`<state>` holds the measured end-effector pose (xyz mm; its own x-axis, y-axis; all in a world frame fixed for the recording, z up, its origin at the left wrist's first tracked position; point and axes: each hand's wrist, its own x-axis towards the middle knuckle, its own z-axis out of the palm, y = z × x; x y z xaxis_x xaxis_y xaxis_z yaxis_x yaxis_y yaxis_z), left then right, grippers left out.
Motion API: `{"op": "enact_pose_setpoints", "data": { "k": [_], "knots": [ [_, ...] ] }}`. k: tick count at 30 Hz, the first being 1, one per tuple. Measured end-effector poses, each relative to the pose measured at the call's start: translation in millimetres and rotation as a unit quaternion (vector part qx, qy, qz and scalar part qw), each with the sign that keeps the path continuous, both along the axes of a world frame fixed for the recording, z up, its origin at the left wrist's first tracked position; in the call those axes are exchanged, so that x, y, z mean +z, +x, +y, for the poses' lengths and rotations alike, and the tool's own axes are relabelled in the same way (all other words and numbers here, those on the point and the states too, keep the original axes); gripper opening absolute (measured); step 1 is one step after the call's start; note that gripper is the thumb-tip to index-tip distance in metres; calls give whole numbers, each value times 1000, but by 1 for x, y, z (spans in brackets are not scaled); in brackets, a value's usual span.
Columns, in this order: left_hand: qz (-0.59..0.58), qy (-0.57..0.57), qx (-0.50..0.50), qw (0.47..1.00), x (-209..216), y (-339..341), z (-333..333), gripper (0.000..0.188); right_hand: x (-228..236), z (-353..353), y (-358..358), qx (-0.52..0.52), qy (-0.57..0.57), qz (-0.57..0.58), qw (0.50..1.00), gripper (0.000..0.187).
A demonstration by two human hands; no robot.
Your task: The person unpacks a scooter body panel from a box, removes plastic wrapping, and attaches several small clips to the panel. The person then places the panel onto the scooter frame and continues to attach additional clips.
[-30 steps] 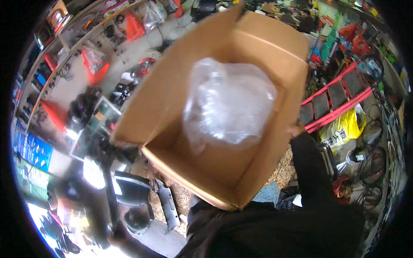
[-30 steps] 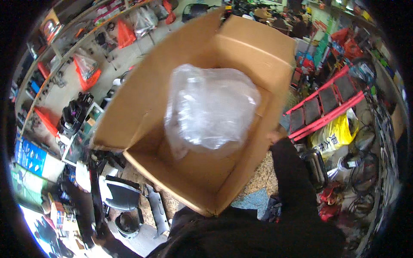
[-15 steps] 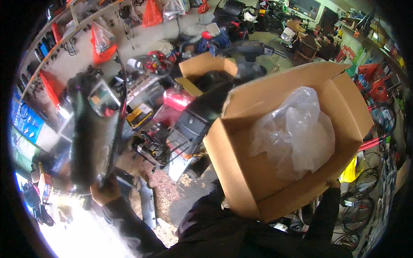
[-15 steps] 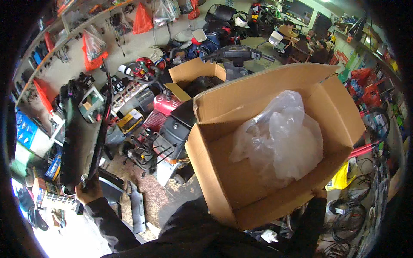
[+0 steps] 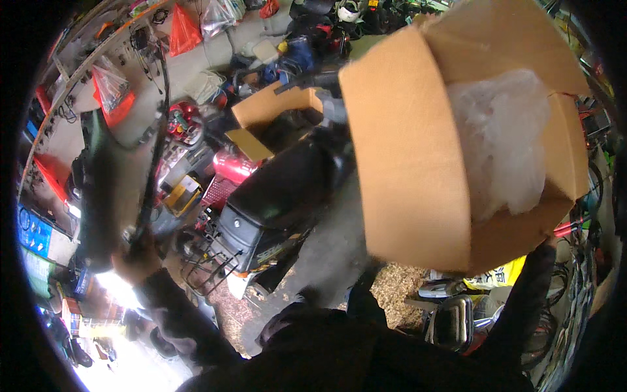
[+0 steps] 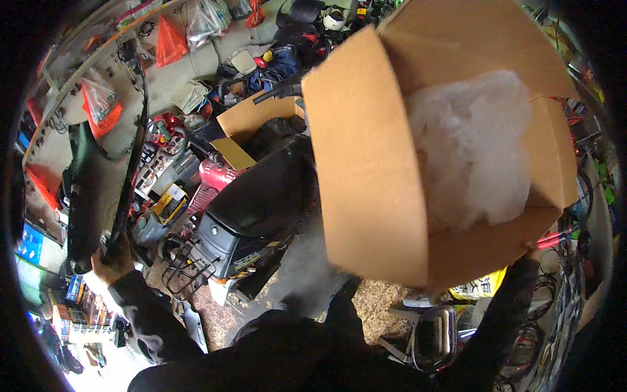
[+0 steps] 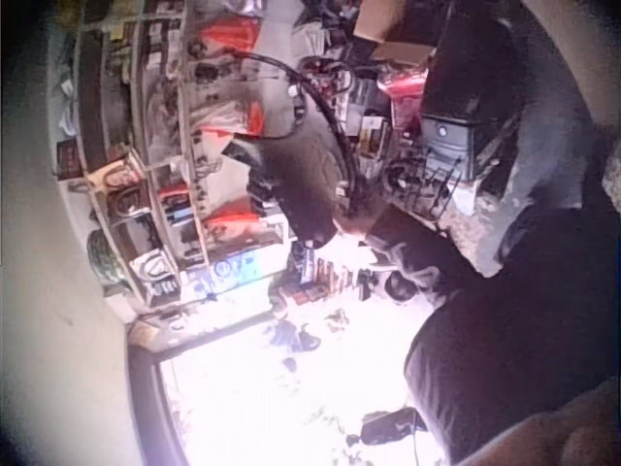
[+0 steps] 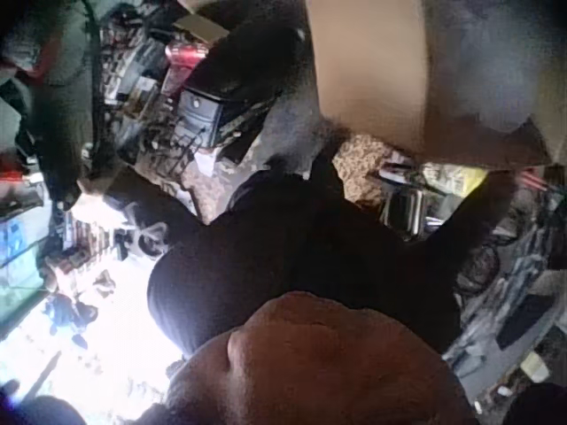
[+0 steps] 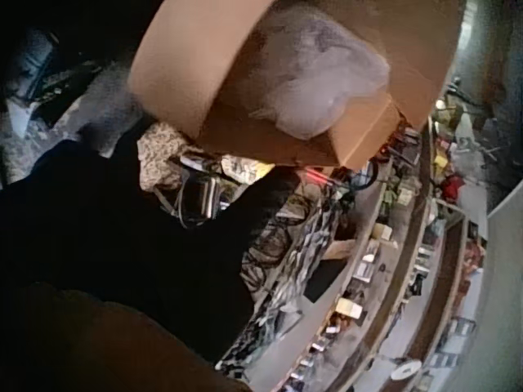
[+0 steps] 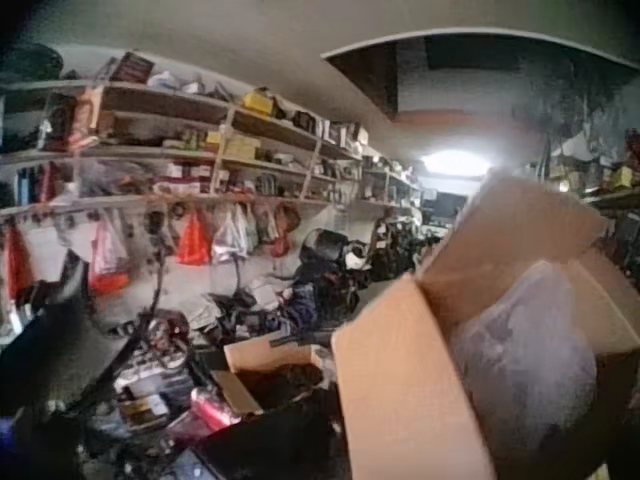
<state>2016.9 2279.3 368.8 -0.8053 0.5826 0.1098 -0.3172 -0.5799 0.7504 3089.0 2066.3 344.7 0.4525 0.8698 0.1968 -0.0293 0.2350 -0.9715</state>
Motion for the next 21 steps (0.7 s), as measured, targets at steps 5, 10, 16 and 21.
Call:
{"op": "enact_pose_setpoints", "data": {
  "k": [5, 10, 16, 21],
  "knots": [
    [231, 6, 55, 971, 8, 72, 73, 45, 80, 134, 126, 2, 31, 80, 996, 69],
    [335, -153, 195, 909, 20, 162, 104, 45, 165, 288, 191, -80, -12, 90, 993, 59],
    [409, -293, 201, 840, 38, 245, 169, 56, 240, 436, 204, -74, -75, 100, 989, 47],
    [218, -141, 80, 962, 4, 301, 255, 69, 255, 566, 253, 24, -48, 84, 995, 44]
  ]
}}
